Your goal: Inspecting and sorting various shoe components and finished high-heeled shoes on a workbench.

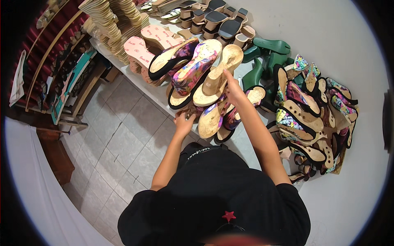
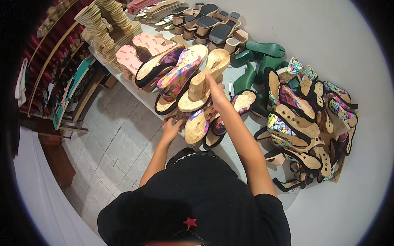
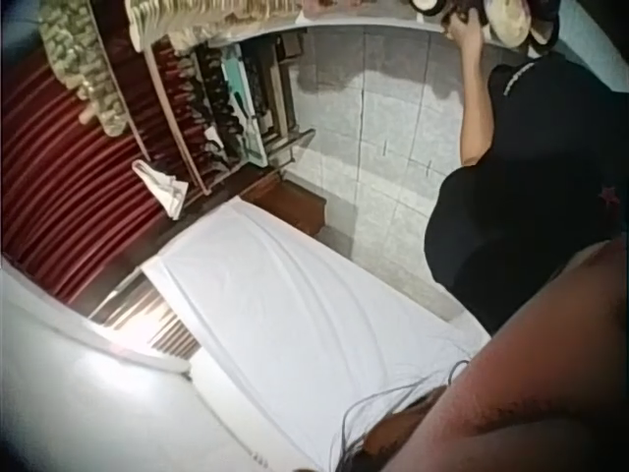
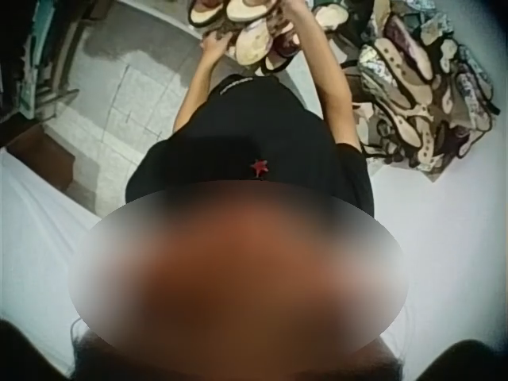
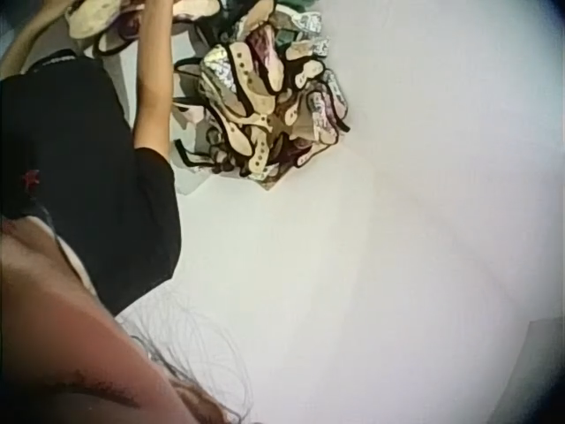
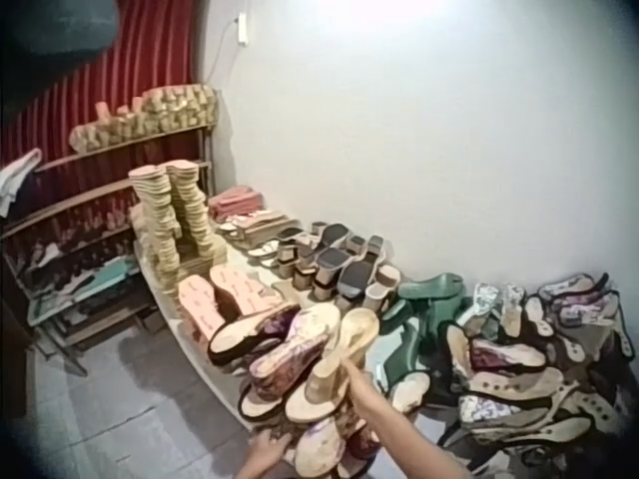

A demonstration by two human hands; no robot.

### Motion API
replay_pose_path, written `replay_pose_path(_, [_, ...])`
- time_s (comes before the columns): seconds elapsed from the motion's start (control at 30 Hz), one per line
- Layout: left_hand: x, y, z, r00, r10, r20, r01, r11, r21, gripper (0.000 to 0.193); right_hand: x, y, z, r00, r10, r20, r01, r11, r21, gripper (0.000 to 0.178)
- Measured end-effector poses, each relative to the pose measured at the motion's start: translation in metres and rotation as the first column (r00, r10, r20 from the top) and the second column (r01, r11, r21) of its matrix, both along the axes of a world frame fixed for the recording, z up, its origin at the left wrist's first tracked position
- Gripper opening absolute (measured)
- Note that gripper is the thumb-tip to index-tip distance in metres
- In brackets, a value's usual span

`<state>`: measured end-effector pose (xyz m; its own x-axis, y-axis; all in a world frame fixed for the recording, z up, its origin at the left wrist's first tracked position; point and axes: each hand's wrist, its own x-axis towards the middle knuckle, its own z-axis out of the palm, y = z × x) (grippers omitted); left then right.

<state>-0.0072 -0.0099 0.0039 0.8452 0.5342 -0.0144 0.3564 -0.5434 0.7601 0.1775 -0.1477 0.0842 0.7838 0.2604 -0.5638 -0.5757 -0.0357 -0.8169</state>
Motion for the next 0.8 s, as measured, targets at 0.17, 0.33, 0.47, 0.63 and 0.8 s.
replay_pose_path(0.17, [-0.029,0.031,0.040,0.900,-0.374,-0.225,0.263,0.876,-0.405,0.043,-0.036,-0.019,0.024,0.942,-0.160,0.295,0.189,0.979,-0.074,0.090])
replay_pose_path(0.33, [-0.021,0.029,0.094,0.772,-0.624,-0.121,0.495,0.710,-0.500,0.035,-0.059,-0.053,0.028,0.777,-0.372,0.508,0.371,0.922,0.107,0.045])
replay_pose_path(0.47, [0.008,0.013,0.125,0.632,-0.768,0.104,0.658,0.461,-0.595,0.026,-0.084,-0.087,0.031,0.774,-0.416,0.478,0.383,0.908,0.170,0.032])
replay_pose_path(0.63, [0.037,-0.023,0.133,0.536,-0.830,0.152,0.708,0.345,-0.616,0.021,-0.123,-0.120,0.019,0.711,-0.558,0.429,0.546,0.822,0.165,0.027])
replay_pose_path(0.8, [0.049,-0.061,0.121,0.468,-0.822,0.324,0.717,0.138,-0.684,0.020,-0.157,-0.164,0.006,0.596,-0.679,0.427,0.732,0.679,0.057,0.023])
